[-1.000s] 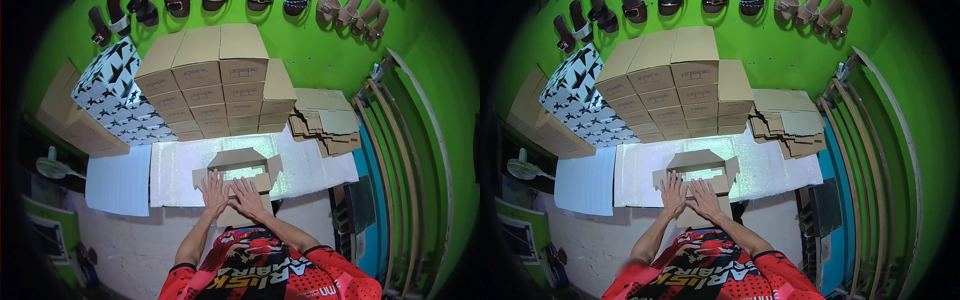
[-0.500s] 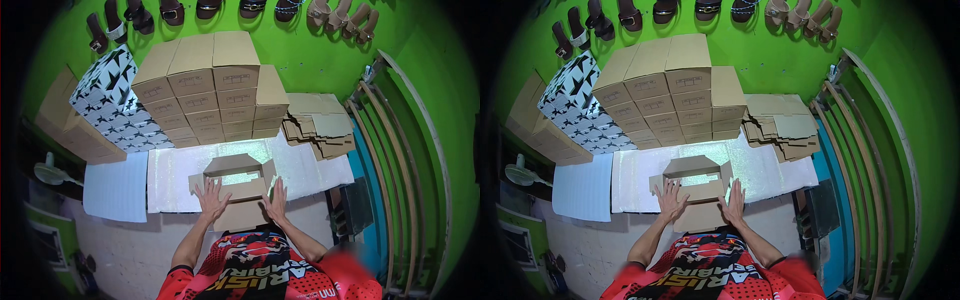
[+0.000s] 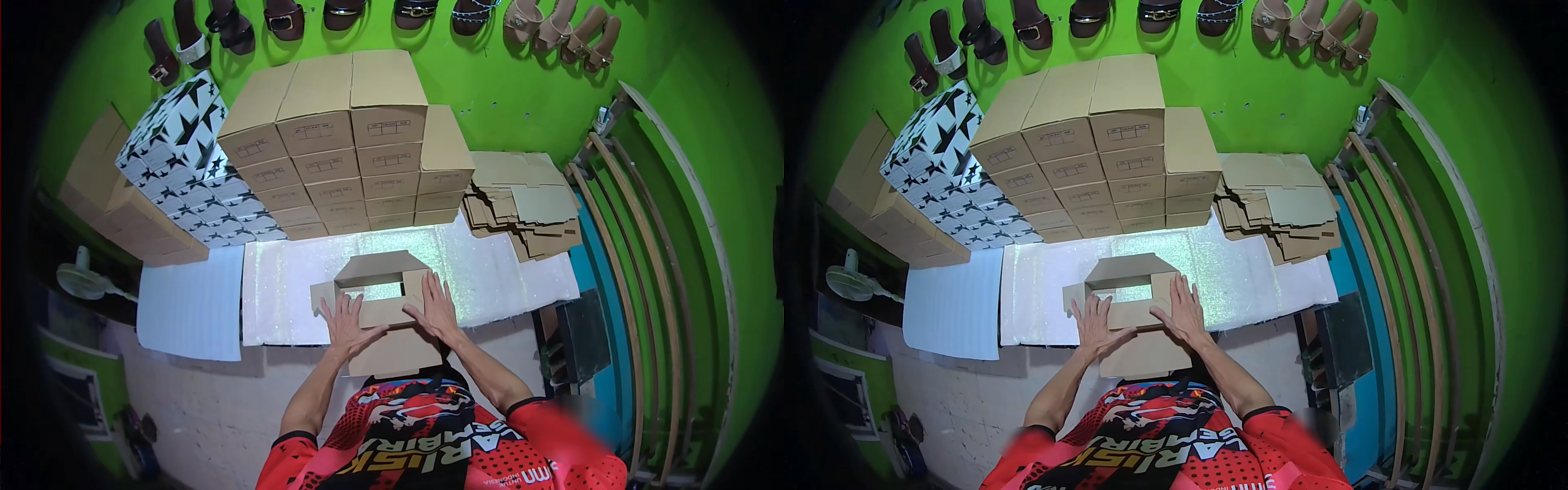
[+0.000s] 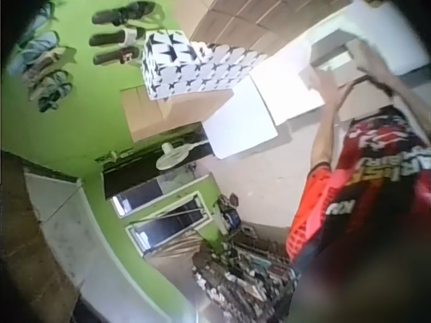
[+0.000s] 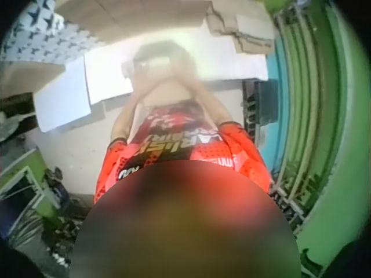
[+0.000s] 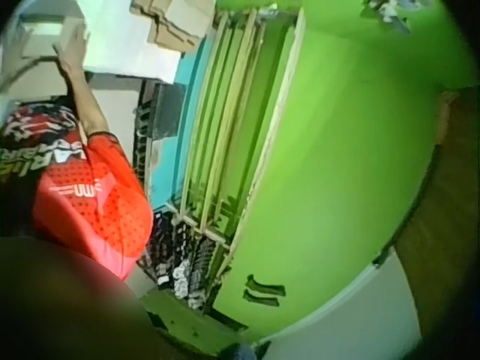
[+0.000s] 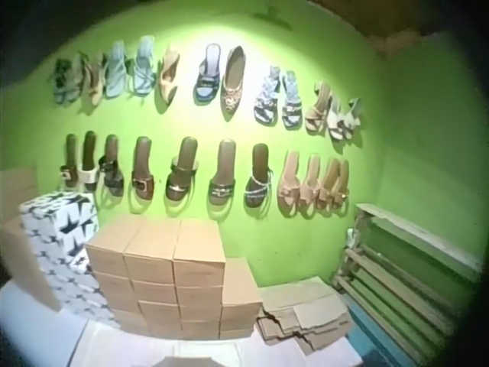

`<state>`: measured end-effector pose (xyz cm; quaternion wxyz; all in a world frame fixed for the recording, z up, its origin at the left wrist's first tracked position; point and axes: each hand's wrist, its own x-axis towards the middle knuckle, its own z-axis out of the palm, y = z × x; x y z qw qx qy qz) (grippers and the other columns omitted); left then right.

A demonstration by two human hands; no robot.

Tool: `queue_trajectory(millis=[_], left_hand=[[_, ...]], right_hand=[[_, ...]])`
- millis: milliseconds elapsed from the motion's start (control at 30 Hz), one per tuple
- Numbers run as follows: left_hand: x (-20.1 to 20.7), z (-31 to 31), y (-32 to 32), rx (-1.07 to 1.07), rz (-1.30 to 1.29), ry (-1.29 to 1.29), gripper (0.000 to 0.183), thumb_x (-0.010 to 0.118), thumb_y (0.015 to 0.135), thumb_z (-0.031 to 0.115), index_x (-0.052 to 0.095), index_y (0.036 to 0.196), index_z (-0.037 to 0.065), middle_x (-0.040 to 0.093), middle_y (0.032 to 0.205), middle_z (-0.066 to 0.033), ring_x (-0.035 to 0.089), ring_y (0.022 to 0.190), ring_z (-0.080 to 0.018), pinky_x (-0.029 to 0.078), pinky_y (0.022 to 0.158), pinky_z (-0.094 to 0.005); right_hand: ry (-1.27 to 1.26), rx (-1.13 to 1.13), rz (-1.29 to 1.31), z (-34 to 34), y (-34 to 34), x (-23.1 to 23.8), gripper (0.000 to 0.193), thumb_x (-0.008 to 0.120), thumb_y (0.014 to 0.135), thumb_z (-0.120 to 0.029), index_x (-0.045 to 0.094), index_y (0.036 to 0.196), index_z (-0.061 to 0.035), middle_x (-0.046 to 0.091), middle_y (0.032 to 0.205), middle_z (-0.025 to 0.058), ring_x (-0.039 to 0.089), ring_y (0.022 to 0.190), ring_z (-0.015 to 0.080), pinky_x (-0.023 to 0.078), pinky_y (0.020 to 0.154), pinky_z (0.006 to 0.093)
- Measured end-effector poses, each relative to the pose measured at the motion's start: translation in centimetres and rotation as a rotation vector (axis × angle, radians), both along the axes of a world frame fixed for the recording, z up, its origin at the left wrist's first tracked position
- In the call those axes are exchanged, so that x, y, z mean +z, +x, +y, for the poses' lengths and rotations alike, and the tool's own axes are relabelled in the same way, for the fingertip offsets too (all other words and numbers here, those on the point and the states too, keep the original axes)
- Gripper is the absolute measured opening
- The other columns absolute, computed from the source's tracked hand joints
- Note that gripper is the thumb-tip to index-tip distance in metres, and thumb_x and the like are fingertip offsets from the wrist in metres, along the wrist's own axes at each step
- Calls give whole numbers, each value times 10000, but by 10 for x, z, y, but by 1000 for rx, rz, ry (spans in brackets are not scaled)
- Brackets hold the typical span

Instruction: Assembling and folding cardboard shoe boxes.

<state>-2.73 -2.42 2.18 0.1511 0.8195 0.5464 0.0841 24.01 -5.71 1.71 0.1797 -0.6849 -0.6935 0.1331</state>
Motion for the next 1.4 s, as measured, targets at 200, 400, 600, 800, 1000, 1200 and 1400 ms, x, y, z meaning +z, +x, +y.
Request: queue_trajectory(millis=[200,400,600,800,1000,1200,1400], left_hand=[[-1,4,-1,-64,-6,45,1191,612,747,904,479,1566,50,448,1555,-242,257,1570,-367,-117,1250,-699],[-3,4,0,-66,-4,60,1183,592,754,914,503,1551,44,434,1579,-251,242,1582,-364,-115,1259,-688],[-3,5,0,-47,-18,37,1170,593,759,908,498,1554,54,444,1569,-244,253,1579,-359,-116,1258,-692],[-12,3,-9,-41,-42,49,1131,611,794,864,440,1594,84,396,1598,-223,182,1605,-356,-112,1244,-721],[-29,-16,-18,356,-308,248,1000,624,961,636,227,1674,58,129,1747,-231,39,1643,-361,-72,1249,-686],[-53,-26,-34,569,-615,-59,961,583,1023,555,159,1680,-3,122,1758,-240,57,1643,-373,-41,1267,-647],[-10,-18,-13,-16,-72,11,939,553,1011,630,263,1667,25,264,1741,-153,164,1636,-276,-15,1295,-623]], right_hand=[[-45,30,4,-52,-6,-10,1124,553,958,-727,209,1632,105,182,1725,295,180,1614,415,130,1310,545],[22,105,-4,2,-19,-1,1041,497,972,-749,299,1637,27,247,1727,228,181,1615,402,110,1315,552],[47,215,-48,8,-28,-8,963,505,946,-776,457,1593,-64,302,1727,145,214,1607,391,127,1292,626],[52,296,-143,11,-32,4,1166,586,770,-915,475,1588,-91,320,1718,142,219,1606,390,106,1284,656],[49,284,-157,10,-26,-2,1074,617,779,-886,557,1527,-118,327,1711,155,257,1593,388,107,1280,666],[93,286,-85,12,-33,-2,959,698,774,-824,633,1400,-101,315,1708,168,293,1572,407,135,1267,677],[114,257,-85,11,-31,-1,914,721,770,-797,653,1387,-126,317,1711,147,319,1562,386,154,1272,661]])
